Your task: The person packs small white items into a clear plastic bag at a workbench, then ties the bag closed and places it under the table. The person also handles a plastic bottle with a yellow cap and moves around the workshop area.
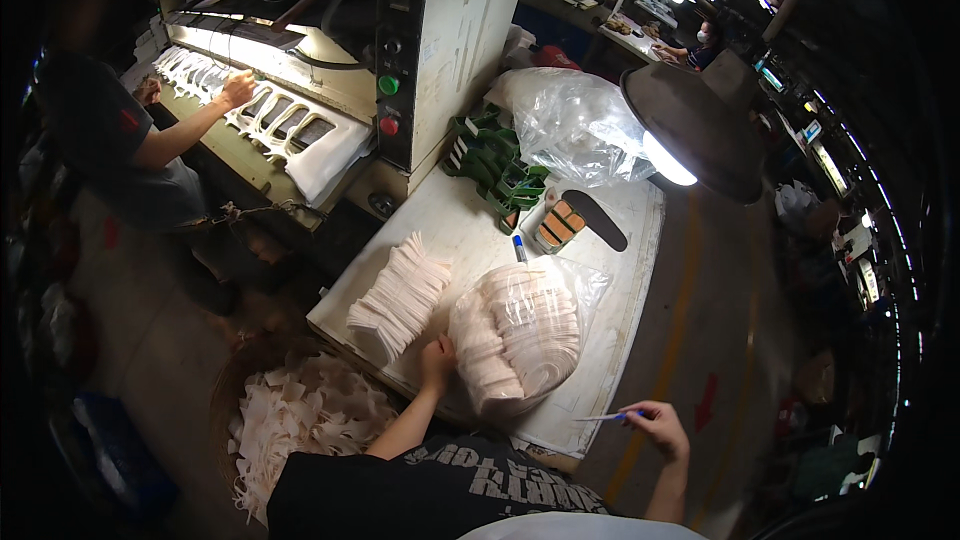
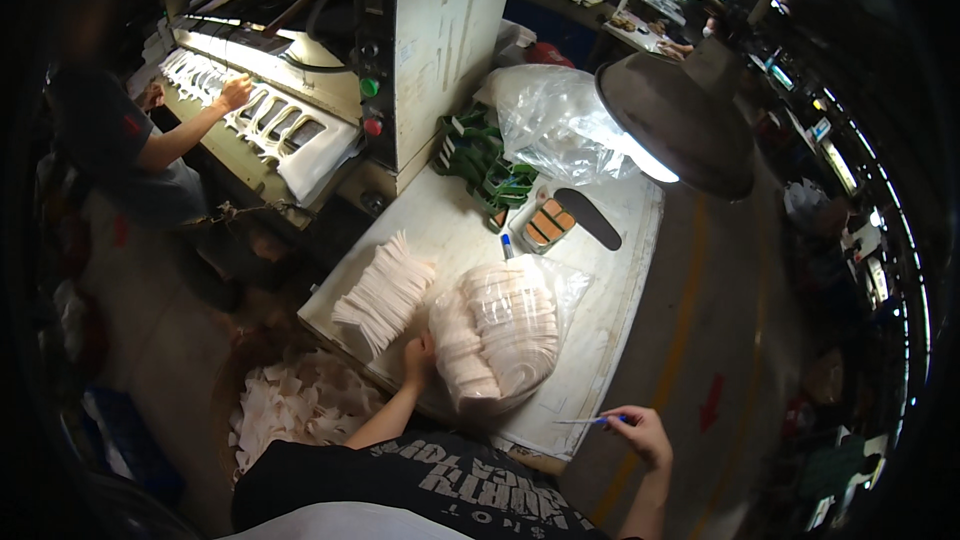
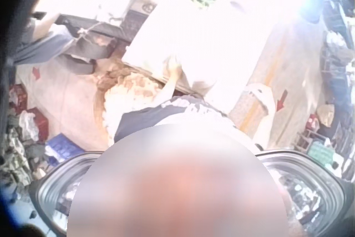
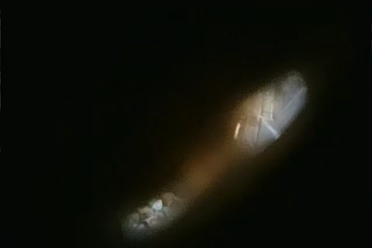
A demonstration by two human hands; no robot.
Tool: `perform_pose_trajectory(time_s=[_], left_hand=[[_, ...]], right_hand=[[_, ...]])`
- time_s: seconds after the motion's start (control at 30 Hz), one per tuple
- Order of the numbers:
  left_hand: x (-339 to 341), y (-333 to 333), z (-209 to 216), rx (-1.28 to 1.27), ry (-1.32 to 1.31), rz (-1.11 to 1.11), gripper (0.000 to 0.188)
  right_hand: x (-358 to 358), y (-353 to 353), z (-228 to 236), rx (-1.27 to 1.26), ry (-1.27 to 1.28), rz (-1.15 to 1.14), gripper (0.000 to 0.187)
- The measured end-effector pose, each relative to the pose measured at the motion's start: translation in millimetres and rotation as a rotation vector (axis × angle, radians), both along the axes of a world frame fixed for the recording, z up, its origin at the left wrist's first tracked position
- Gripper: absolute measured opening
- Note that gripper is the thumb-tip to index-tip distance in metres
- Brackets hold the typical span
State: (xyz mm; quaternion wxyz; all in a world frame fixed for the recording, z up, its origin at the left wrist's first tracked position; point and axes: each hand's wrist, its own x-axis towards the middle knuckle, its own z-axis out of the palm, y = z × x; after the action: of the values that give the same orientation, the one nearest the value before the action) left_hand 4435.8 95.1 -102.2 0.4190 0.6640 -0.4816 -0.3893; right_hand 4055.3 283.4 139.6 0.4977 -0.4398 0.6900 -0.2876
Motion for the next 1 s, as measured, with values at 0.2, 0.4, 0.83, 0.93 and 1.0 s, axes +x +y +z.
perform_pose_trajectory(time_s=[0.2, 0.4, 0.83, 0.93, 1.0], left_hand=[[-14, 7, -3, -0.199, -0.245, 0.085, 0.049], [-12, 6, -15, -0.22, -0.264, 0.079, 0.049], [-15, 8, -4, -0.187, -0.263, 0.046, 0.043], [-14, 8, -8, -0.183, -0.288, 0.069, 0.042], [-20, 9, -14, -0.178, -0.298, 0.056, 0.041]], right_hand=[[33, -132, 142, -0.595, 0.036, 0.237, 0.012], [150, -258, 235, -0.823, 0.034, 0.525, 0.015], [286, -436, 315, -1.535, 0.935, 0.69, 0.041], [308, -443, 342, -1.328, 1.133, 0.515, 0.028], [305, -463, 355, -1.464, 1.162, 0.366, 0.026]])
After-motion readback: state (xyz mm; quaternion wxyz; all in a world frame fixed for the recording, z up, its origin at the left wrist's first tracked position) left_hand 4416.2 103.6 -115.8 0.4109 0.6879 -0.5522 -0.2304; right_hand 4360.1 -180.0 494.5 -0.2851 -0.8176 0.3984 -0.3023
